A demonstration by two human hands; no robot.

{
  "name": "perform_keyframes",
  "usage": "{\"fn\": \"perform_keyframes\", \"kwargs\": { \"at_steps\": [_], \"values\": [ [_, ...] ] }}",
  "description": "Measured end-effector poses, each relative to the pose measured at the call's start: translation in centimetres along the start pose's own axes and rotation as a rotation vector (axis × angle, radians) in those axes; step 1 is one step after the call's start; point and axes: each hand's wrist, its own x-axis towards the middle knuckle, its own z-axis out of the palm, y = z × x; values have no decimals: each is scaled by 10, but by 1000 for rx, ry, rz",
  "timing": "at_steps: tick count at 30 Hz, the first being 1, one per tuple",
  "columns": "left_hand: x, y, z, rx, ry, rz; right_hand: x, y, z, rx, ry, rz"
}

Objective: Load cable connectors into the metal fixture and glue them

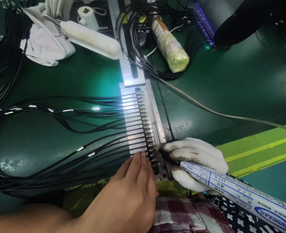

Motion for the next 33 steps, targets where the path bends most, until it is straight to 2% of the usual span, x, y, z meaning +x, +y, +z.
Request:
{"fn": "perform_keyframes", "kwargs": {
  "at_steps": [4, 13, 19, 26, 33],
  "values": [
    [1, 1, 0, -2, 7, -5, 2, 0, 0, -9, 5, 0],
    [3, -1, 11, -37, 140, -39, 2, 2, 2, 5, -7, 2],
    [2, 0, 9, -34, 105, -52, 2, 3, 2, 6, 12, 8],
    [0, 0, 14, -55, 127, -42, 3, 4, 2, 4, 12, -2],
    [3, 0, 10, -39, 116, -50, 5, 4, 3, 1, 22, -3]
  ]
}}
